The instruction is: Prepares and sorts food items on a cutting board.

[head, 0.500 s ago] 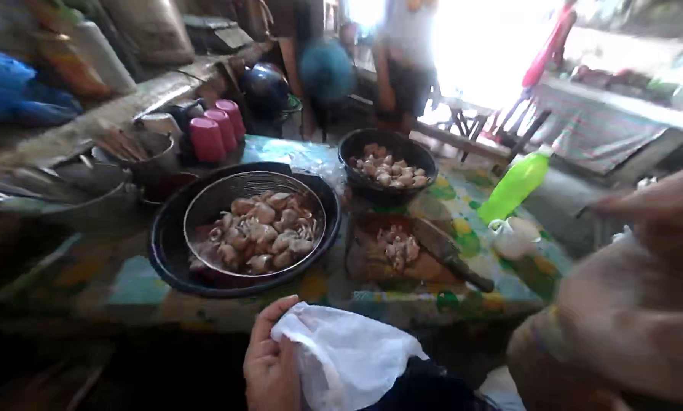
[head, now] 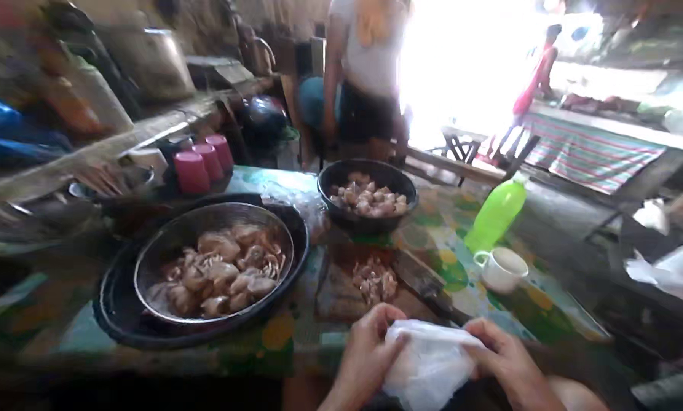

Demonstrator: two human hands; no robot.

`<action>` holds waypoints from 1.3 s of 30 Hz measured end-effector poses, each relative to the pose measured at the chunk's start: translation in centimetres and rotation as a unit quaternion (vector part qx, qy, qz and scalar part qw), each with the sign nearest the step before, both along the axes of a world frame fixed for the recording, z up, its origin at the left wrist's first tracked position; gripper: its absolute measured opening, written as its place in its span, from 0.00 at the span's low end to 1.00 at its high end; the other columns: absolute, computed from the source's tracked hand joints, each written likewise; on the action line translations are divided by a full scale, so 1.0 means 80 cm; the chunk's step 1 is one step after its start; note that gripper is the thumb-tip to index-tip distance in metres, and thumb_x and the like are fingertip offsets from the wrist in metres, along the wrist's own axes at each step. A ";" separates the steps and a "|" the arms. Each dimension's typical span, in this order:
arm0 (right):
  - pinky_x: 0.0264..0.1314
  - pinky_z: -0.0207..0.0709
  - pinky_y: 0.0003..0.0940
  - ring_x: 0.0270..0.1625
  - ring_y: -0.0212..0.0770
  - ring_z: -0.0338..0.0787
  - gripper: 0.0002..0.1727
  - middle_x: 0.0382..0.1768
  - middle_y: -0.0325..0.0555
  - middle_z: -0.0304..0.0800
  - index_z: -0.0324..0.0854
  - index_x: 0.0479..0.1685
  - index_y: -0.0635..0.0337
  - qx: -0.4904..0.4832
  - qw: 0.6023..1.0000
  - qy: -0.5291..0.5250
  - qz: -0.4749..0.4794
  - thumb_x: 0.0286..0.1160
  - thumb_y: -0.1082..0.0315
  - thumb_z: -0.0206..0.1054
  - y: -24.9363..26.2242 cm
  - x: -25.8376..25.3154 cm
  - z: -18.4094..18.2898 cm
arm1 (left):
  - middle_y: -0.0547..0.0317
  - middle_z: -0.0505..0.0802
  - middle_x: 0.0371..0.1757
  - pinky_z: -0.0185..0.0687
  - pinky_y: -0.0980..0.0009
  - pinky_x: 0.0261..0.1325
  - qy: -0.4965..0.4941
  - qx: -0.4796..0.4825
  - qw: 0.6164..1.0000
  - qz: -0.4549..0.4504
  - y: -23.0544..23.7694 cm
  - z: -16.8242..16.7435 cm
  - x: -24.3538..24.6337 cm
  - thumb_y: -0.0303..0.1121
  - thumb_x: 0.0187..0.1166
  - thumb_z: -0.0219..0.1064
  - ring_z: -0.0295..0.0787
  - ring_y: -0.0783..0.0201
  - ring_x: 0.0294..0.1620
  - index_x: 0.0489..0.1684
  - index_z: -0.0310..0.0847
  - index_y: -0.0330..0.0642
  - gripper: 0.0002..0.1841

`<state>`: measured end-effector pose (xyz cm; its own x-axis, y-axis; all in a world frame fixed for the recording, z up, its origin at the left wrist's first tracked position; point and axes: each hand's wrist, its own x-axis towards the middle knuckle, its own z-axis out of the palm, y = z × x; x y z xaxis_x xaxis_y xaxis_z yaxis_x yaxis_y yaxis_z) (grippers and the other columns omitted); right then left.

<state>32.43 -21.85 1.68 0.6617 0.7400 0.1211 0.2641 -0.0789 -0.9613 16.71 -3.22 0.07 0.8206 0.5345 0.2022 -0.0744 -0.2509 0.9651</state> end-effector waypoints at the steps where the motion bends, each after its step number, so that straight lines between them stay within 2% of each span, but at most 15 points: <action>1: 0.39 0.89 0.30 0.32 0.29 0.91 0.09 0.33 0.35 0.91 0.80 0.47 0.63 0.028 0.994 0.107 0.005 0.75 0.82 0.59 -0.001 0.009 -0.002 | 0.56 0.91 0.42 0.86 0.68 0.45 0.027 -0.018 0.999 -0.018 0.003 -0.007 0.007 0.28 0.76 0.72 0.87 0.69 0.37 0.57 0.84 0.36 0.14; 5: 0.44 0.90 0.35 0.36 0.34 0.95 0.19 0.32 0.36 0.95 0.77 0.45 0.51 0.115 0.912 0.393 -0.006 0.91 0.67 0.36 0.015 0.032 -0.015 | 0.51 0.91 0.36 0.83 0.64 0.42 0.127 -0.046 0.990 -0.033 0.002 -0.036 0.029 0.29 0.80 0.69 0.85 0.64 0.32 0.58 0.84 0.33 0.13; 8: 0.32 0.89 0.28 0.29 0.28 0.92 0.25 0.26 0.33 0.93 0.80 0.34 0.48 0.135 0.881 0.447 -0.072 0.94 0.58 0.37 0.035 0.040 0.006 | 0.56 0.89 0.32 0.81 0.72 0.32 0.141 -0.085 0.985 -0.049 0.003 -0.046 0.041 0.32 0.84 0.67 0.82 0.70 0.25 0.58 0.83 0.34 0.12; 10: 0.34 0.90 0.27 0.32 0.28 0.94 0.25 0.30 0.36 0.95 0.84 0.39 0.50 0.147 0.893 0.423 -0.048 0.95 0.56 0.40 0.039 0.051 0.014 | 0.57 0.88 0.33 0.82 0.73 0.33 0.120 -0.091 0.985 -0.085 0.003 -0.043 0.040 0.32 0.86 0.64 0.83 0.71 0.26 0.60 0.81 0.33 0.13; 13: 0.34 0.86 0.18 0.30 0.20 0.89 0.18 0.30 0.25 0.91 0.82 0.46 0.48 0.119 0.966 0.231 -0.001 0.94 0.64 0.44 0.047 0.085 0.021 | 0.52 0.90 0.44 0.85 0.70 0.51 0.074 0.005 0.992 -0.100 0.015 -0.020 0.030 0.35 0.88 0.62 0.87 0.68 0.41 0.64 0.81 0.30 0.17; 15: 0.22 0.76 0.12 0.19 0.15 0.79 0.14 0.21 0.18 0.83 0.81 0.42 0.45 0.090 0.990 0.103 0.027 0.90 0.67 0.49 0.051 0.112 0.027 | 0.46 0.92 0.54 0.84 0.61 0.61 0.054 0.128 0.990 0.008 0.032 -0.006 0.029 0.38 0.84 0.66 0.88 0.59 0.55 0.61 0.87 0.33 0.18; 17: 0.14 0.69 0.12 0.12 0.16 0.71 0.11 0.16 0.18 0.78 0.79 0.41 0.45 0.063 0.996 0.040 0.043 0.89 0.66 0.51 0.054 0.130 0.033 | 0.39 0.89 0.66 0.79 0.47 0.71 0.104 0.218 0.964 0.109 0.056 -0.007 0.033 0.48 0.77 0.73 0.84 0.44 0.70 0.65 0.87 0.39 0.25; 20: 0.14 0.71 0.13 0.12 0.17 0.74 0.10 0.18 0.20 0.79 0.79 0.43 0.47 0.055 0.998 0.022 0.036 0.90 0.65 0.51 0.061 0.139 0.039 | 0.33 0.68 0.88 0.65 0.37 0.83 0.211 0.281 0.929 0.115 0.088 -0.031 0.063 0.61 0.64 0.80 0.58 0.33 0.90 0.85 0.73 0.54 0.46; 22: 0.15 0.74 0.14 0.13 0.18 0.76 0.10 0.18 0.21 0.80 0.78 0.44 0.50 0.072 0.997 0.032 0.021 0.90 0.66 0.50 0.069 0.142 0.037 | 0.36 0.55 0.95 0.43 0.27 0.88 0.243 0.311 0.916 0.069 0.102 -0.044 0.095 0.63 0.60 0.82 0.38 0.28 0.95 0.93 0.61 0.64 0.53; 23: 0.16 0.75 0.15 0.14 0.18 0.76 0.10 0.18 0.21 0.80 0.78 0.44 0.51 0.084 0.996 0.034 0.010 0.91 0.67 0.50 0.074 0.145 0.037 | 0.38 0.54 0.96 0.39 0.23 0.86 0.249 0.325 0.911 0.050 0.108 -0.043 0.111 0.63 0.60 0.82 0.36 0.27 0.95 0.94 0.59 0.67 0.54; 25: 0.19 0.76 0.15 0.16 0.19 0.78 0.11 0.20 0.23 0.81 0.78 0.45 0.53 0.105 0.994 0.043 -0.010 0.91 0.67 0.50 0.084 0.151 0.033 | 0.39 0.60 0.94 0.43 0.21 0.84 0.251 0.346 0.904 0.025 0.119 -0.035 0.136 0.62 0.64 0.80 0.44 0.27 0.94 0.91 0.64 0.70 0.48; 27: 0.21 0.77 0.17 0.18 0.19 0.78 0.10 0.23 0.24 0.81 0.78 0.48 0.55 0.097 0.993 0.055 -0.032 0.91 0.66 0.51 0.090 0.156 0.027 | 0.39 0.73 0.87 0.52 0.25 0.83 0.247 0.368 0.896 0.016 0.121 -0.033 0.145 0.56 0.75 0.73 0.60 0.28 0.88 0.82 0.77 0.61 0.33; 30: 0.21 0.78 0.19 0.18 0.22 0.78 0.11 0.25 0.28 0.80 0.78 0.53 0.59 0.082 0.992 0.073 -0.053 0.92 0.65 0.51 0.093 0.169 0.020 | 0.40 0.89 0.70 0.73 0.30 0.67 0.205 0.428 0.879 0.036 0.116 -0.042 0.150 0.46 0.85 0.64 0.80 0.31 0.73 0.65 0.88 0.48 0.18; 35: 0.21 0.79 0.20 0.17 0.23 0.79 0.10 0.22 0.30 0.81 0.78 0.49 0.59 0.100 0.989 0.083 -0.071 0.92 0.67 0.52 0.089 0.184 0.004 | 0.37 0.92 0.57 0.81 0.37 0.61 0.224 0.420 0.877 0.073 0.115 -0.047 0.161 0.41 0.83 0.67 0.86 0.31 0.63 0.58 0.90 0.40 0.16; 39: 0.22 0.79 0.18 0.18 0.22 0.79 0.09 0.23 0.30 0.81 0.78 0.49 0.58 0.092 0.989 0.095 -0.073 0.92 0.67 0.52 0.093 0.186 -0.004 | 0.34 0.90 0.59 0.82 0.39 0.61 0.266 0.404 0.872 0.080 0.112 -0.052 0.166 0.40 0.83 0.68 0.85 0.31 0.65 0.59 0.87 0.37 0.17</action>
